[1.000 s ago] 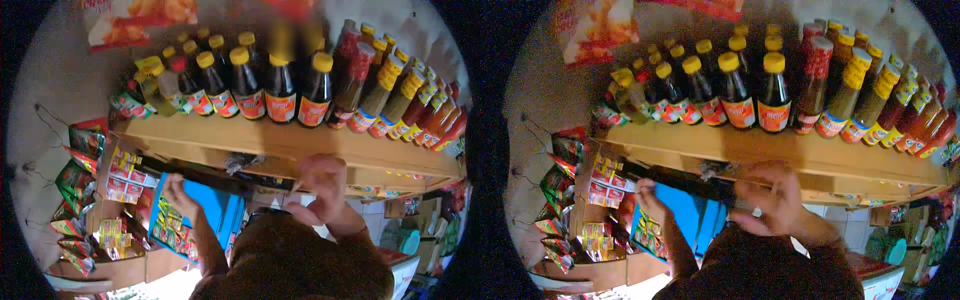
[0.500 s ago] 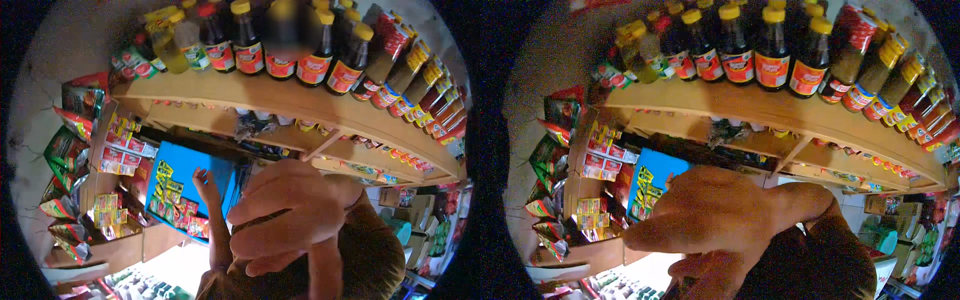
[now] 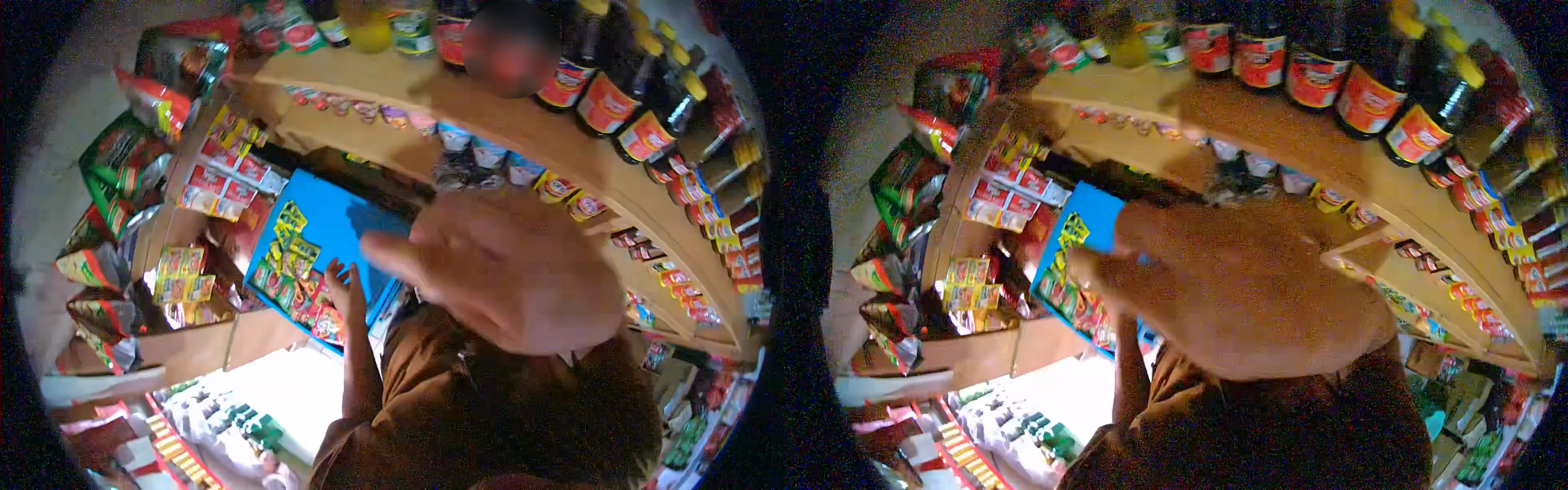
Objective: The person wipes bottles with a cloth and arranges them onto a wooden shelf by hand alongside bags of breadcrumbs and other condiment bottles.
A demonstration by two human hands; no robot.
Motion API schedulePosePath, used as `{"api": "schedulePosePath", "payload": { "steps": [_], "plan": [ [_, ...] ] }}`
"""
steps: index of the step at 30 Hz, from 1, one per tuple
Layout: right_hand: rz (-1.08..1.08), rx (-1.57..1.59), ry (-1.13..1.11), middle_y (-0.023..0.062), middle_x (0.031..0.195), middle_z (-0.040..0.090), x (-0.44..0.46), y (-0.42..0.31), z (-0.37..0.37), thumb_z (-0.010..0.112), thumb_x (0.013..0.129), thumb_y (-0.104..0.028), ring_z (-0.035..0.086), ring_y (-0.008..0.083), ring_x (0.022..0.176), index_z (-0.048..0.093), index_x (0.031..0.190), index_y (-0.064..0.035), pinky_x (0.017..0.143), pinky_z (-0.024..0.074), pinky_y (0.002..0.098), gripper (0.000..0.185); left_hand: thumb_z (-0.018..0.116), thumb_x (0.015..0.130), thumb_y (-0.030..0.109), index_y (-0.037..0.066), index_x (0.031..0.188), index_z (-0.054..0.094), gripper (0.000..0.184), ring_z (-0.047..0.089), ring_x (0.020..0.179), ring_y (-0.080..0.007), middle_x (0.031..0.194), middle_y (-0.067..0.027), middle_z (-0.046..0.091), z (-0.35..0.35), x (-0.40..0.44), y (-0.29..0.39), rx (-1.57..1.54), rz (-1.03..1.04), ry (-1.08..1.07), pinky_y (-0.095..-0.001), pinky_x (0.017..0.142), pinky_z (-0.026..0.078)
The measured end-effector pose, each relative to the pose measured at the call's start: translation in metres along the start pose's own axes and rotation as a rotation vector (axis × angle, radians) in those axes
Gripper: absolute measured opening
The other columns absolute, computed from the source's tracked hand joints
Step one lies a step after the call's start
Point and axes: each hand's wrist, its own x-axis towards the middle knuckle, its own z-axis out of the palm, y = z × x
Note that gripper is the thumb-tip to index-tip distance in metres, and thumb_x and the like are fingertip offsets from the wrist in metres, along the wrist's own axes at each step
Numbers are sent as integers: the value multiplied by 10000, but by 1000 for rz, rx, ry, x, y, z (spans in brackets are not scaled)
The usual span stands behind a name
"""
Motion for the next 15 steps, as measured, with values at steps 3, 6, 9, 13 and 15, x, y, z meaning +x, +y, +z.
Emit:
{"api": "schedulePosePath", "payload": {
  "steps": [3, 6, 9, 13, 15],
  "plan": [
    [88, 39, -299, 196, 1067, 618, 22, 15, 0, 803, 794, -316, 625, 358, 899, 641, 1152, -72, 769, 526, 470, 463, 699, 954, 228, 28, 1397, 482, 532, 642, 1005, -252, 1252, -179, 580, -3, 2, -21, -27, -3, 12, -355, 793, 553],
    [60, 115, -518, 196, 1061, 620, 43, 25, 25, 797, 798, -315, 627, 359, 896, 642, 1147, -71, 767, 528, 471, 453, 707, 952, 232, 13, 1427, 454, 581, 637, 1047, -268, 1281, -199, 598, -2, 3, -46, 15, -14, 28, -376, 853, 542],
    [29, 163, -641, 197, 1054, 622, 50, 25, 50, 791, 802, -314, 629, 361, 893, 642, 1142, -71, 765, 529, 472, 444, 716, 951, 235, -3, 1457, 426, 631, 632, 1090, -283, 1310, -220, 616, 0, 12, -56, 73, -11, 32, -396, 912, 532],
    [-14, 204, -727, 197, 1046, 625, 57, 22, 69, 783, 808, -313, 632, 362, 889, 643, 1135, -70, 762, 531, 473, 431, 768, 883, 80, 25, 1297, 522, 485, 631, 920, -253, 1212, -186, 583, 11, 21, -95, 18, -11, 67, -334, 723, 565],
    [-37, 209, -767, 198, 1042, 627, 57, 20, 76, 779, 811, -313, 633, 363, 887, 644, 1132, -69, 761, 532, 473, 425, 766, 894, 115, -6, 1305, 524, 491, 663, 942, -280, 1193, -200, 600, 4, 18, -71, 44, -2, 50, -383, 787, 572]
  ]
}}
